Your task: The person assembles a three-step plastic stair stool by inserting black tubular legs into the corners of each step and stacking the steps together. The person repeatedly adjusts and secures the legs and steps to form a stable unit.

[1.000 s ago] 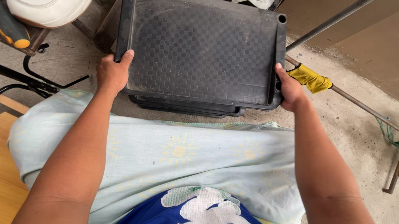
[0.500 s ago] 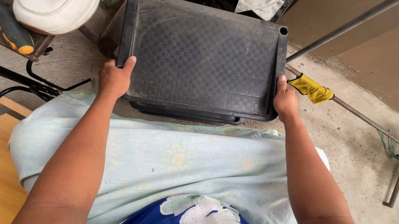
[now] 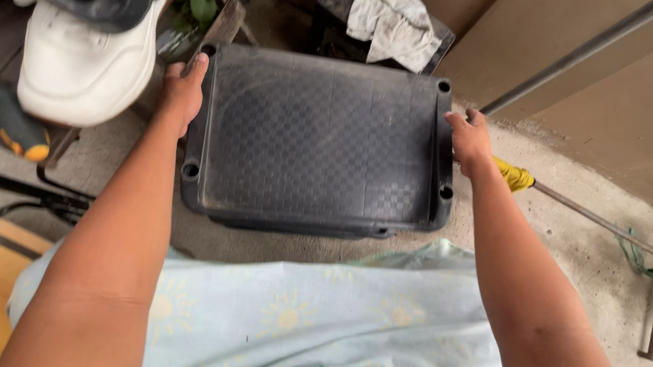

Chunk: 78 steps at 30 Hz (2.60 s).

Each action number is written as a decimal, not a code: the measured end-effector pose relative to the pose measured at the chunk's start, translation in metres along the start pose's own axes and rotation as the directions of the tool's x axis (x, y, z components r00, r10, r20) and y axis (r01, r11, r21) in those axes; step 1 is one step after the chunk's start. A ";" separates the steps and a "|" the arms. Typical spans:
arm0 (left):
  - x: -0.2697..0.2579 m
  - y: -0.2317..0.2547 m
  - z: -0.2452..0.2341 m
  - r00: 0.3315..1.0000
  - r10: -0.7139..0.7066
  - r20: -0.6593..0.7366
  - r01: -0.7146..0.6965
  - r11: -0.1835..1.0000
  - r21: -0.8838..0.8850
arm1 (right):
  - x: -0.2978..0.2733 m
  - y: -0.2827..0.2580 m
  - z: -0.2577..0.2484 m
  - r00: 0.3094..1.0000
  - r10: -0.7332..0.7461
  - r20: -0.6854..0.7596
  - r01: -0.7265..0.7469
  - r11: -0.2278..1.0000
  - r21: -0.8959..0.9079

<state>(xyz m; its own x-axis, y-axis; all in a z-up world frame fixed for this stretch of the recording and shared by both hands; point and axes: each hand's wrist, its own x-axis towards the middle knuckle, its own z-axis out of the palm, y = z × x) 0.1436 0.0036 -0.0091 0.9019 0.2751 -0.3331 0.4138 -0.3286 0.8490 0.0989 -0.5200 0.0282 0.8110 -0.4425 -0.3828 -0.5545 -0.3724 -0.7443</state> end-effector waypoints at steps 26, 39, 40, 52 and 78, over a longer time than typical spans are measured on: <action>0.076 0.027 0.031 0.997 -0.080 0.015 0.075 0.974 0.214 | 0.103 -0.053 0.039 0.999 0.032 0.011 -0.027 0.959 -0.283; 0.075 0.011 0.028 0.999 -0.040 0.001 0.040 0.989 0.140 | 0.093 -0.074 0.056 0.881 -0.472 0.022 0.364 0.647 -0.670; 0.074 0.011 0.027 1.000 -0.026 -0.007 0.027 0.992 0.126 | 0.090 -0.070 0.062 0.815 -0.576 0.063 0.453 0.565 -0.690; 0.013 0.056 0.032 0.961 0.228 -0.157 -0.093 0.801 0.592 | -0.071 0.000 -0.008 0.773 -0.631 -0.066 0.420 0.587 -0.692; -0.130 -0.016 -0.003 0.996 -0.063 -0.063 0.084 0.892 0.443 | -0.170 -0.037 0.076 0.585 -0.809 -0.055 0.627 0.495 -0.602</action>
<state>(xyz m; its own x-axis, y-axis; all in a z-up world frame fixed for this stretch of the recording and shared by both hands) 0.0198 -0.0246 0.0219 0.8645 0.3515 -0.3592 0.5003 -0.6707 0.5476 -0.0044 -0.3688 0.0786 0.9128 -0.0031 0.4083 0.1216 -0.9525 -0.2791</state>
